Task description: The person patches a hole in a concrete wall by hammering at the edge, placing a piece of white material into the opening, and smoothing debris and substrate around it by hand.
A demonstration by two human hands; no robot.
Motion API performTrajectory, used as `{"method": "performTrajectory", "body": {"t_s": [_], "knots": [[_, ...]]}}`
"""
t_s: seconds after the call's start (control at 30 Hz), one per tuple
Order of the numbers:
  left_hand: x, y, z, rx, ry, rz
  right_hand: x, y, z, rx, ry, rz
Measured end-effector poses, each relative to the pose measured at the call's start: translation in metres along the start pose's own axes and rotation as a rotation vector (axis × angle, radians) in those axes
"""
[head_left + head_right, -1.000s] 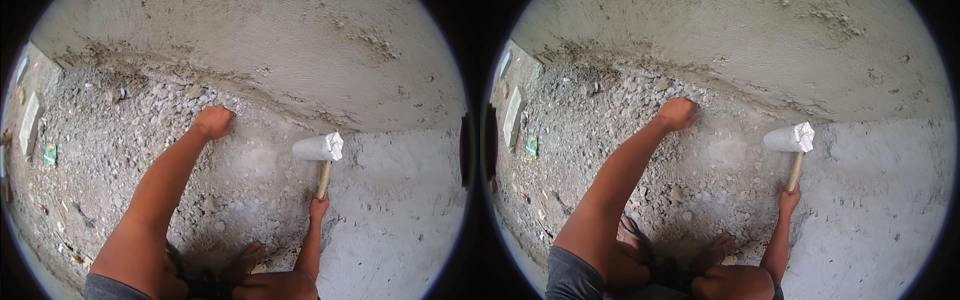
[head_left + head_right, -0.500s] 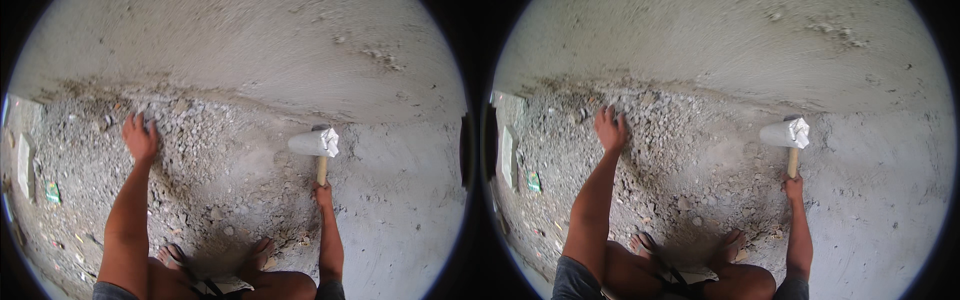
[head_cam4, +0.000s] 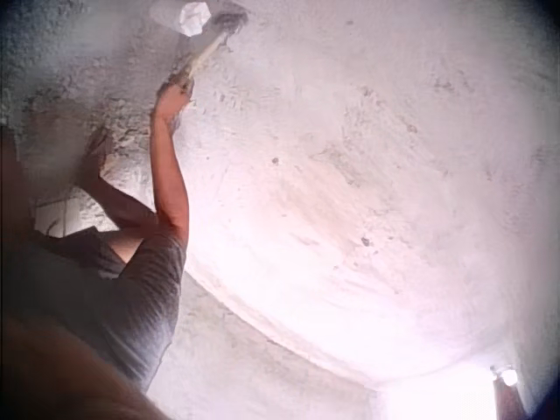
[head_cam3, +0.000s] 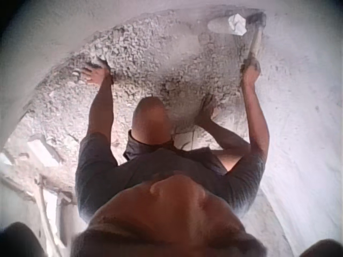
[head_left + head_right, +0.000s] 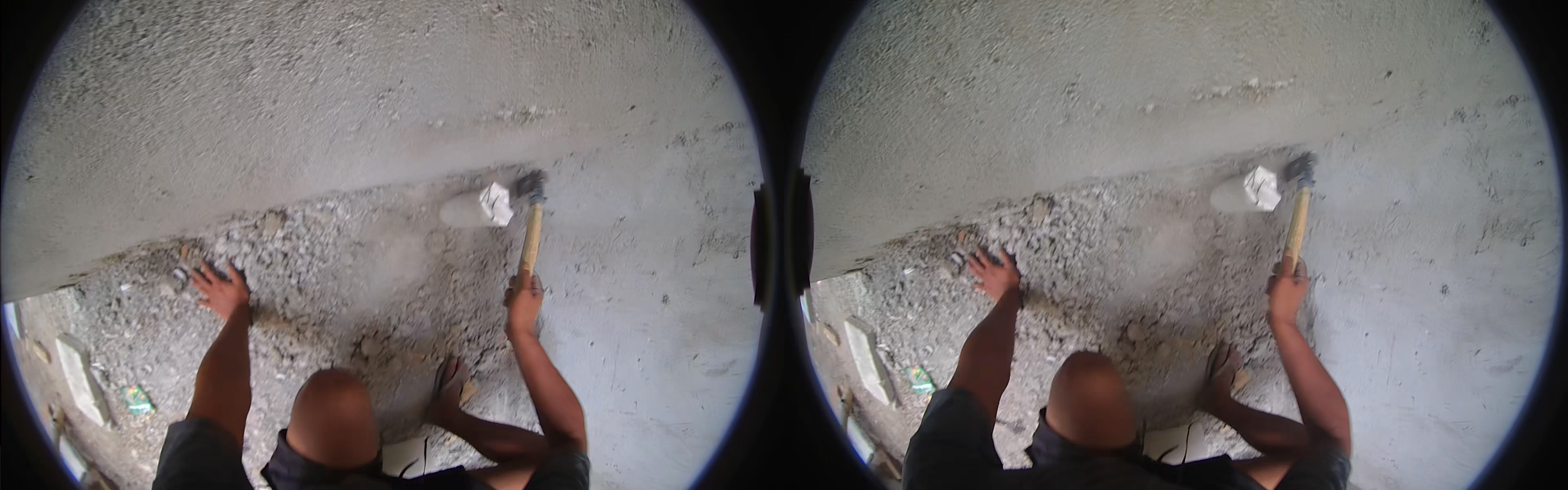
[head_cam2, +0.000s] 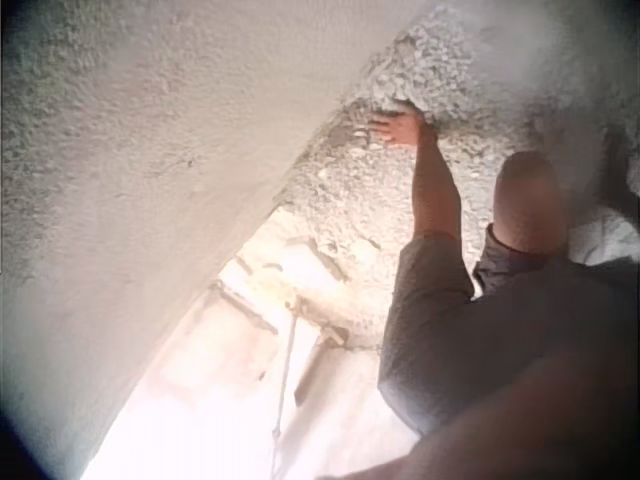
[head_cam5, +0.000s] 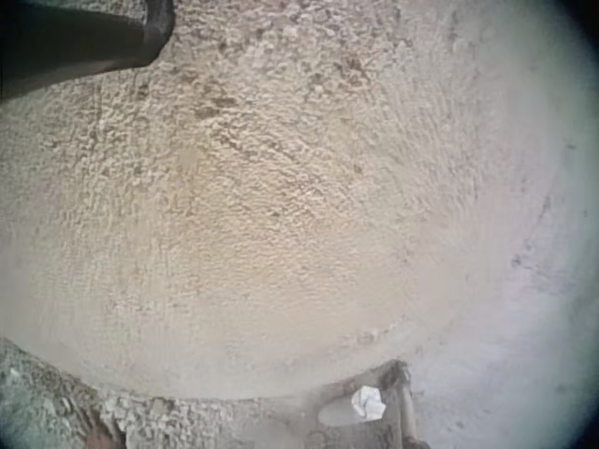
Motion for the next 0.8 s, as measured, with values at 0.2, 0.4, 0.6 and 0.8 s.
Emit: {"method": "performTrajectory", "body": {"t_s": [0.2, 0.4, 0.6, 0.8], "knots": [[0.034, 0.02, 0.001, -0.039, 0.14, 0.008, 0.029, 0.106, 0.135, 0.344, -0.466, -0.183], [0.008, -0.009, 0.003, 0.018, 0.069, -0.036, -0.022, 0.124, 0.216, 0.165, -0.793, -0.263], [0.01, -0.002, 0.002, -0.001, 0.042, -0.035, -0.057, 0.083, 0.191, 0.5, -0.606, -0.764], [0.013, 0.002, 0.004, -0.033, 0.055, -0.047, -0.019, 0.035, 0.248, 0.405, -0.298, -0.358]]}}
Point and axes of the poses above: each hand's wrist, its own y-axis away from the middle knuckle, its own z-axis out of the palm, x = y × z, the point moved 1 cm from there along -y, towards the middle knuckle, and after that the axes turned 14 degrees about y, right-handed, at the moved point
